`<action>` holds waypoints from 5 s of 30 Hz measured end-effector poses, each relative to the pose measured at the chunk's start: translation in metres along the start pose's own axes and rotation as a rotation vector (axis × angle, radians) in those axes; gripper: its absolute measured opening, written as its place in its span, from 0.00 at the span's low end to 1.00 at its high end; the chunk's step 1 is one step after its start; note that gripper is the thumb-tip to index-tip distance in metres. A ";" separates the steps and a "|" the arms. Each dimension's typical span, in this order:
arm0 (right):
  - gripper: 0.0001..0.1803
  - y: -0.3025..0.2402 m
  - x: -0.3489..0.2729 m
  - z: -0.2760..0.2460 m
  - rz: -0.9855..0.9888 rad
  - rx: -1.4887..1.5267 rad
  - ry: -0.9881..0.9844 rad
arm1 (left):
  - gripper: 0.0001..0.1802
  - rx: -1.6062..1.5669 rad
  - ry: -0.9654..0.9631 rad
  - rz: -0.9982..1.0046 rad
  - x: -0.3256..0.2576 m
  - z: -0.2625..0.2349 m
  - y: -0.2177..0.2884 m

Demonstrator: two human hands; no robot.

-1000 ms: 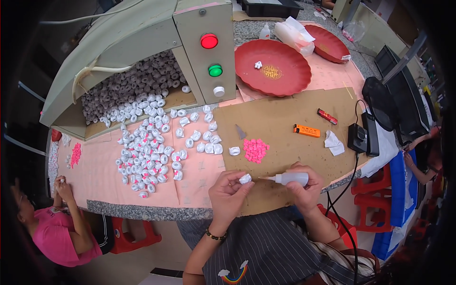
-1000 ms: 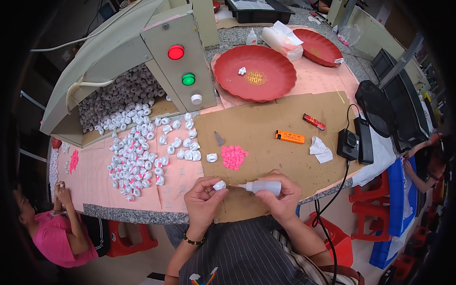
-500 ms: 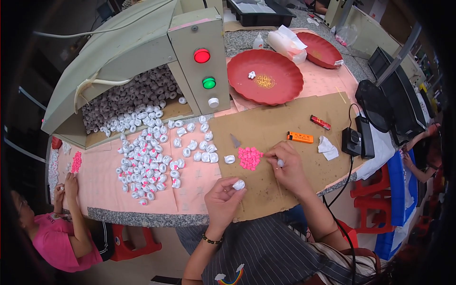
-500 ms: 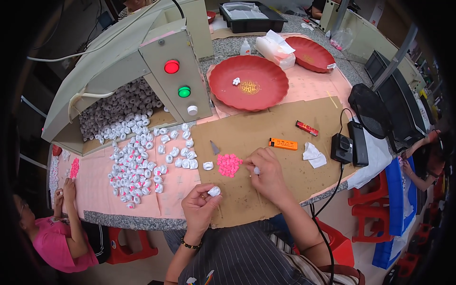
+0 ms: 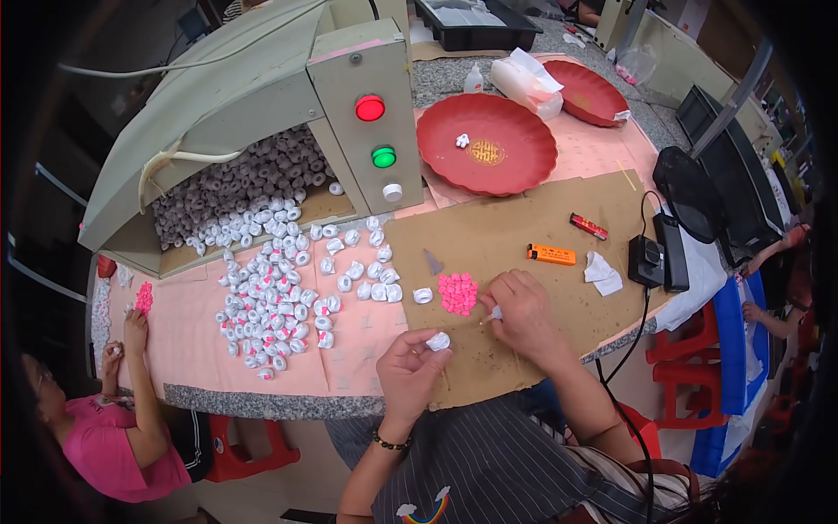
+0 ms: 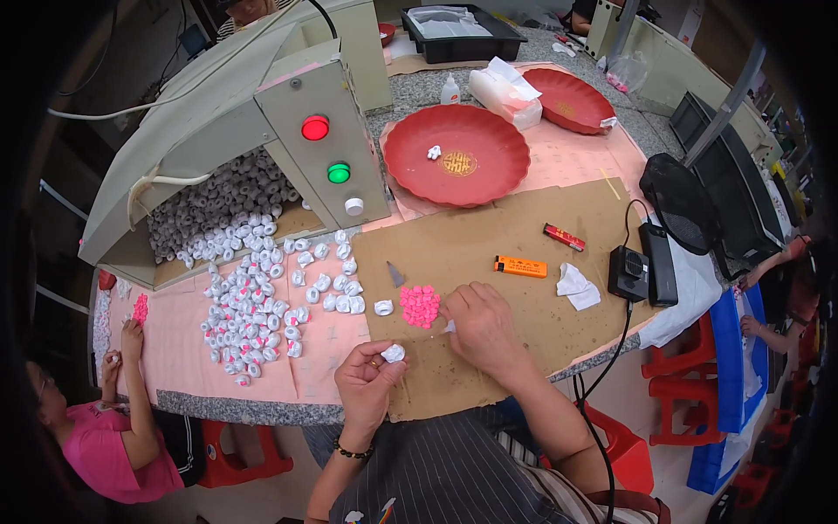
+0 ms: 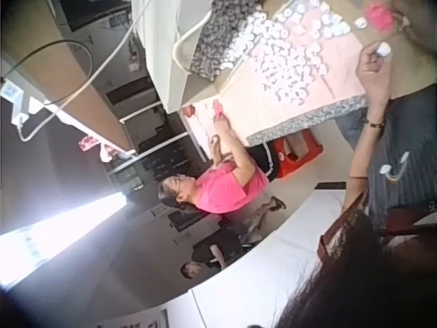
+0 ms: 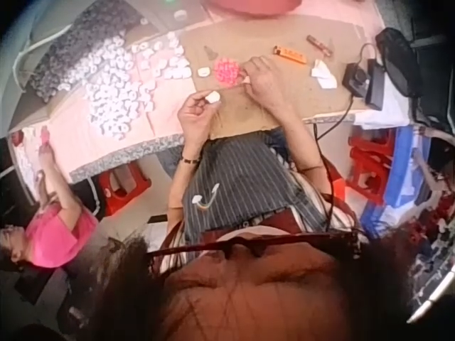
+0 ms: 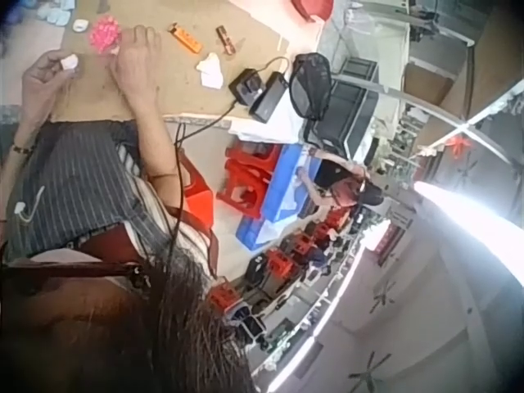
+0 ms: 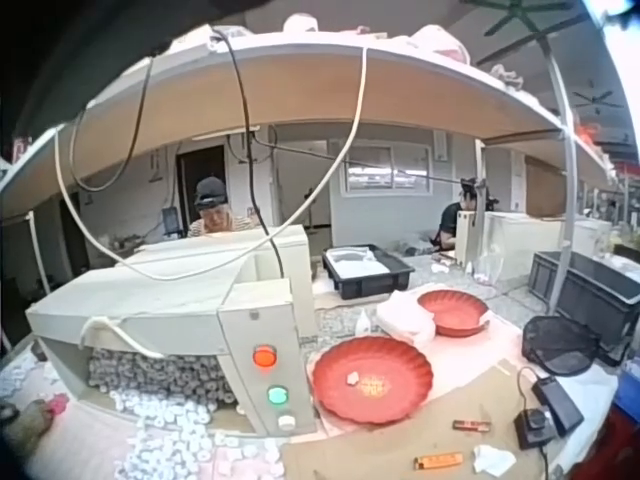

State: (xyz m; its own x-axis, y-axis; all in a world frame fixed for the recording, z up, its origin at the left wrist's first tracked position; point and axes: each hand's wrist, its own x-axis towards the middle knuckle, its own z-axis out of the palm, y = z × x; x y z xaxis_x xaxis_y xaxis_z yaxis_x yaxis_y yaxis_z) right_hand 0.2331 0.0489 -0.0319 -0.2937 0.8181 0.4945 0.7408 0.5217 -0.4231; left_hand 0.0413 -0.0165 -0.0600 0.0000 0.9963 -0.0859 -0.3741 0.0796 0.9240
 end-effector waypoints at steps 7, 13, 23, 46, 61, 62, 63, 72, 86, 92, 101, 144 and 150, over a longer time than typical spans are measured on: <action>0.05 -0.026 -0.015 -0.013 0.353 0.634 -0.081 | 0.16 0.003 -0.015 0.005 0.000 -0.001 0.001; 0.04 -0.027 -0.024 -0.016 0.507 0.854 -0.182 | 0.15 -0.022 -0.011 0.021 0.001 0.003 0.004; 0.04 -0.028 -0.034 -0.016 0.514 1.138 -0.239 | 0.15 -0.061 -0.035 0.042 0.001 0.003 0.002; 0.04 -0.029 -0.034 -0.007 0.419 1.121 -0.039 | 0.16 -0.218 -0.070 -0.055 0.004 0.023 -0.008; 0.08 -0.028 -0.040 -0.005 0.669 1.137 -0.069 | 0.14 -0.033 -0.142 0.063 0.000 0.025 -0.007; 0.08 -0.028 -0.039 -0.006 0.670 1.137 -0.070 | 0.14 -0.033 -0.141 0.062 0.000 0.025 -0.008; 0.08 -0.028 -0.038 -0.007 0.698 1.150 -0.105 | 0.15 -0.027 -0.166 0.078 0.000 0.025 -0.008; 0.06 -0.022 -0.050 -0.004 0.504 1.081 -0.090 | 0.14 -0.091 -0.334 -0.049 0.006 0.016 -0.002; 0.07 -0.023 -0.051 -0.003 0.281 0.913 -0.039 | 0.13 -0.032 -0.211 -0.001 0.002 0.022 -0.005; 0.08 -0.024 -0.051 -0.002 0.221 0.818 -0.019 | 0.14 -0.011 -0.211 -0.018 0.002 0.021 -0.005; 0.08 -0.024 -0.050 0.002 0.170 0.790 0.031 | 0.14 -0.012 -0.206 -0.001 0.002 0.022 -0.004; 0.11 -0.025 -0.054 -0.004 0.524 0.903 0.013 | 0.11 1.061 0.229 0.453 0.017 -0.067 0.050; 0.18 -0.023 -0.045 0.000 0.332 0.728 0.109 | 0.17 1.296 0.104 0.662 0.040 -0.019 0.055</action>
State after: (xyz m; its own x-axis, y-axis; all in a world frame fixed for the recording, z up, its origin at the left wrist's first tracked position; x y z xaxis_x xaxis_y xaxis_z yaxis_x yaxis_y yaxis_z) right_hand 0.2290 -0.0003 -0.0445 -0.0388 0.9493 0.3119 0.1883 0.3135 -0.9307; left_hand 0.0030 0.0275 -0.0193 0.0770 0.8591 0.5060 0.8017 -0.3551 0.4808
